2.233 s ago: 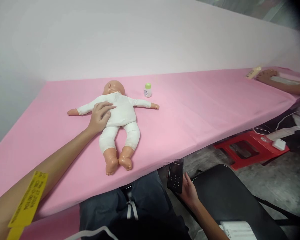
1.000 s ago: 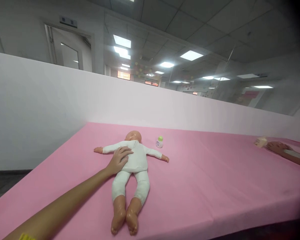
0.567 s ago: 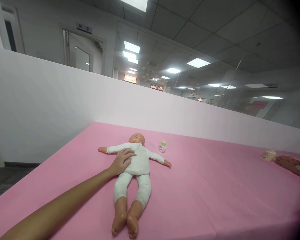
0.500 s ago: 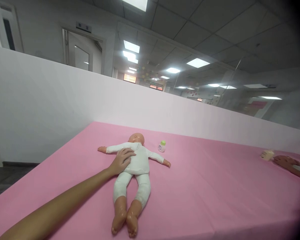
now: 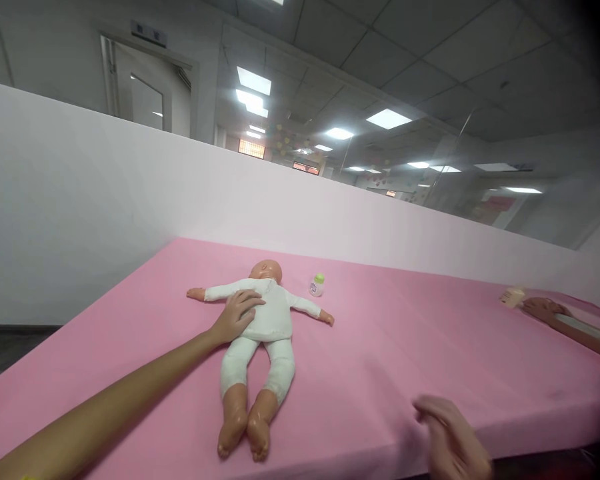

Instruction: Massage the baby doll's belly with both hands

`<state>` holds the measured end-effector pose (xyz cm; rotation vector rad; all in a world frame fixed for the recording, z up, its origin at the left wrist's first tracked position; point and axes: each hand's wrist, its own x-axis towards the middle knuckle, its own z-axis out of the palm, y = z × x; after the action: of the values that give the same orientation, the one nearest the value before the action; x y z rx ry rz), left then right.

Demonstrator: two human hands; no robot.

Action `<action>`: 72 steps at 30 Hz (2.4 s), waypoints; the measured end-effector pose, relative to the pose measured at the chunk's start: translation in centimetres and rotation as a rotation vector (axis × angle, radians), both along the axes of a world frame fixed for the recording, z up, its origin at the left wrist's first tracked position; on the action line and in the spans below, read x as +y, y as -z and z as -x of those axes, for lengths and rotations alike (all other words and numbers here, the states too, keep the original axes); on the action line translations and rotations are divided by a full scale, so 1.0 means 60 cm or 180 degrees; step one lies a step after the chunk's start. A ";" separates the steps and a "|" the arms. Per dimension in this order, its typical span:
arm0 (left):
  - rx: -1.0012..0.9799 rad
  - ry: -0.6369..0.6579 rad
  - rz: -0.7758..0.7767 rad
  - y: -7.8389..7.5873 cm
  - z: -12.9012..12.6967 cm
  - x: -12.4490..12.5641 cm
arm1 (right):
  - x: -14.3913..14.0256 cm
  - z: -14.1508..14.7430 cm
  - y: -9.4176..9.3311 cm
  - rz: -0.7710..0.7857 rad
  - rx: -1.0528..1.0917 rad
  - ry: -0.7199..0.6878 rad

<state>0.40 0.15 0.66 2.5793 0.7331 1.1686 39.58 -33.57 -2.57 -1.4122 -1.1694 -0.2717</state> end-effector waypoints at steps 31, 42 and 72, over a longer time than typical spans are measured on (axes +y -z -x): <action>-0.0016 0.0054 -0.0074 0.011 0.002 -0.008 | 0.483 0.257 -0.019 0.1000 -0.0171 -0.2396; 0.0007 -0.0127 0.0079 0.005 -0.002 -0.013 | 0.478 0.266 -0.032 0.0940 -0.0038 -0.2309; 0.0128 0.0083 0.0105 0.010 0.002 0.000 | 0.487 0.267 -0.005 0.0585 0.0116 -0.2357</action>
<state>0.27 0.13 0.04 2.5843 0.7189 1.0909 23.56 -4.36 -2.28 -1.0376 -1.6261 0.3882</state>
